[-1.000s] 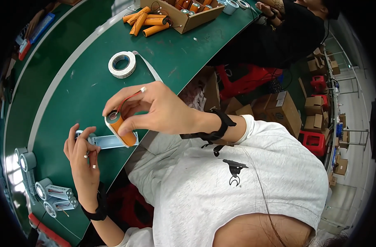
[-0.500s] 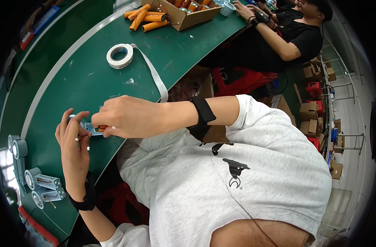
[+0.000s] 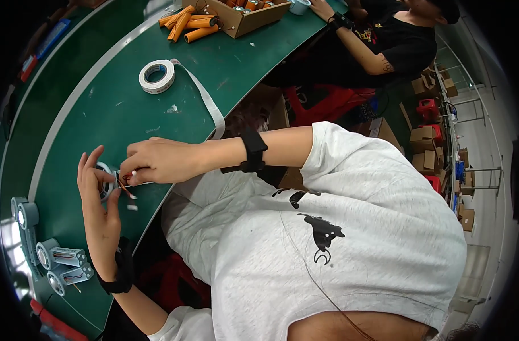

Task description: The person applies adhesive tape to batteries and inserts them into fan housings by hand, repeating the process for several units.

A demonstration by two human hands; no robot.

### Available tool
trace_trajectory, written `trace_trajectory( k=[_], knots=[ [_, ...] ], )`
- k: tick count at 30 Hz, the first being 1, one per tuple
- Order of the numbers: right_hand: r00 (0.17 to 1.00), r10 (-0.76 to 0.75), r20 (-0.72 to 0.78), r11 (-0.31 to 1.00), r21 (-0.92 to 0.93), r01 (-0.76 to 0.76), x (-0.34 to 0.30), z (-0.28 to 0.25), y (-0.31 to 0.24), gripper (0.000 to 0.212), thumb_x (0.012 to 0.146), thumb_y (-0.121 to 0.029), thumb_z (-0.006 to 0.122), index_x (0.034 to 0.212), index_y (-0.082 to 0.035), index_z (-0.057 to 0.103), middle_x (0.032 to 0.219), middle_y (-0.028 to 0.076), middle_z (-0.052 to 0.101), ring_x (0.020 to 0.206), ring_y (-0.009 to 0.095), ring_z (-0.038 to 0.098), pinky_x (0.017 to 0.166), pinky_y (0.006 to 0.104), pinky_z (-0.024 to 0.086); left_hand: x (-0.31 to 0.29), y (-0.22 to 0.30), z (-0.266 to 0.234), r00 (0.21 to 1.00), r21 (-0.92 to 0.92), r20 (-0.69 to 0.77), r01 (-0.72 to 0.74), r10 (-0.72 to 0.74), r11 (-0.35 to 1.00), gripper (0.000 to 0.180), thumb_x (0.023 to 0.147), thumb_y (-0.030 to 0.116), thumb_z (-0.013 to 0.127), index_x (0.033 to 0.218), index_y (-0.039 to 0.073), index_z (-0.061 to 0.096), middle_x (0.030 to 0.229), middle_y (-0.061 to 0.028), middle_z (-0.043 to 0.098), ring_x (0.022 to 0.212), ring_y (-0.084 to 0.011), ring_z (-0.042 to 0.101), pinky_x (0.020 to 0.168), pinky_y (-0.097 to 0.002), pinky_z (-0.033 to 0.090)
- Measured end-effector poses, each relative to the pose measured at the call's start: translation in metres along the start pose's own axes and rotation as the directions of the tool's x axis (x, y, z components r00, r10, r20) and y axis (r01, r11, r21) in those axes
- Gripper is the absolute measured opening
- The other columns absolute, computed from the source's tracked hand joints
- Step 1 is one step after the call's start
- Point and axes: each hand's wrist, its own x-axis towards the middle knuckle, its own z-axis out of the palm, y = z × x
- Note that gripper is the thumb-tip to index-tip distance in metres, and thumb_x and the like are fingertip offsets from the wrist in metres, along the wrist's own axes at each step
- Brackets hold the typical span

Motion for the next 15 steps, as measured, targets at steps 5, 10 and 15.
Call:
trace_trajectory(
  k=[5, 10, 15],
  knots=[
    [0.956, 0.277, -0.093, 0.883, 0.416, -0.215, -0.003, -0.001, -0.009, 0.025, 0.077, -0.012, 0.061, 0.100, -0.008, 0.051, 0.084, 0.011, 0.055, 0.076, 0.022, 0.054, 0.064, 0.0349, 0.042, 0.007, 0.009, -0.008, 0.997, -0.009, 0.064, 0.035, -0.035, 0.999, 0.049, 0.067, -0.012, 0.052, 0.113, 0.003, 0.045, 0.133, -0.0133, 0.036, 0.125, -0.0310, 0.032, 0.097, -0.0371, 0.031],
    [0.962, 0.275, -0.011, 0.928, 0.264, -0.262, 0.007, -0.012, -0.008, 0.030, 0.076, -0.013, 0.062, 0.102, -0.005, 0.049, 0.087, 0.012, 0.056, 0.079, 0.022, 0.055, 0.066, 0.0336, 0.043, 0.023, 0.018, -0.014, 0.974, 0.474, 0.228, -0.119, 0.009, 0.872, 0.060, 0.061, -0.011, 0.057, 0.118, 0.004, 0.046, 0.128, -0.0119, 0.040, 0.119, -0.0279, 0.040, 0.092, -0.0329, 0.037],
    [0.965, 0.128, -0.229, 0.938, 0.343, -0.043, -0.018, -0.067, 0.008, 0.024, 0.077, -0.012, 0.061, 0.096, 0.000, 0.053, 0.091, 0.013, 0.057, 0.084, 0.020, 0.056, 0.069, 0.0312, 0.045, 0.070, 0.030, -0.036, 0.970, 0.498, 0.092, 0.151, -0.226, 0.854, 0.052, 0.059, -0.008, 0.063, 0.109, 0.000, 0.052, 0.116, -0.0127, 0.050, 0.103, -0.0278, 0.052, 0.083, -0.0327, 0.042]
  ],
)
